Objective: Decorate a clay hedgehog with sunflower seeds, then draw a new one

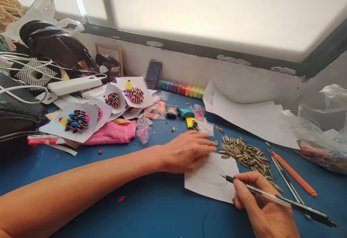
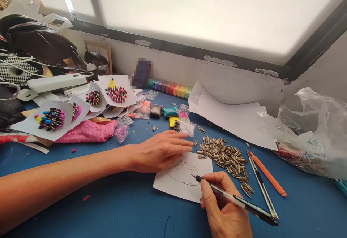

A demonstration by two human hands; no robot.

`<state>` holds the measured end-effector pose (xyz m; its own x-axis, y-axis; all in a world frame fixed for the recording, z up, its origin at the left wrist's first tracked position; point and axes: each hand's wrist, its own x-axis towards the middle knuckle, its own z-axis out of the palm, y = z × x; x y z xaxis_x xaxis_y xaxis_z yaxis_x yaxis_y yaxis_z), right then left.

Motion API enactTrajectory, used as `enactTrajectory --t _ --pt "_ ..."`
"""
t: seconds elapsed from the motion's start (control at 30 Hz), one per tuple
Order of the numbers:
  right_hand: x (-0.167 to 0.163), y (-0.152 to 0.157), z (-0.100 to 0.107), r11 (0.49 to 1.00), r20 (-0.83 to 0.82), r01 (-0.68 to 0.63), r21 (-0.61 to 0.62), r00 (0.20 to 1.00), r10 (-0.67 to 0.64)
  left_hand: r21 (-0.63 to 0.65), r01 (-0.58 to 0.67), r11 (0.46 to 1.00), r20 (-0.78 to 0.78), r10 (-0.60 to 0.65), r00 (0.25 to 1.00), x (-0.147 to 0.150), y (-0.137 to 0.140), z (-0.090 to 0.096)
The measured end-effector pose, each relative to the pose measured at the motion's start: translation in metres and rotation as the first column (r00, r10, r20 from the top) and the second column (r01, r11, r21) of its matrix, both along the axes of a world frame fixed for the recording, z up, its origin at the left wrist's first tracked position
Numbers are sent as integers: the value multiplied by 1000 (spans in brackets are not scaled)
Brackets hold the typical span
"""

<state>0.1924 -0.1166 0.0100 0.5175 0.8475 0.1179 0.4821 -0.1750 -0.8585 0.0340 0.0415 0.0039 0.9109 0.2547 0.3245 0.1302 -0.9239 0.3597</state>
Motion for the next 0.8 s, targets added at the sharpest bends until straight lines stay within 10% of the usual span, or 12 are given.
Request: enactTrajectory --t 0.23,0.5,0.8 --pt "-8 -2 2 998 -55 40 39 998 -38 -312 106 944 -189 -171 967 11 -14 16" --pt "-8 -4 3 998 -61 50 33 997 -48 -117 -34 993 -119 20 993 31 0 14" --pt "-7 -6 2 999 -35 45 -13 998 -46 -14 -282 959 -70 280 957 -9 -3 -1"
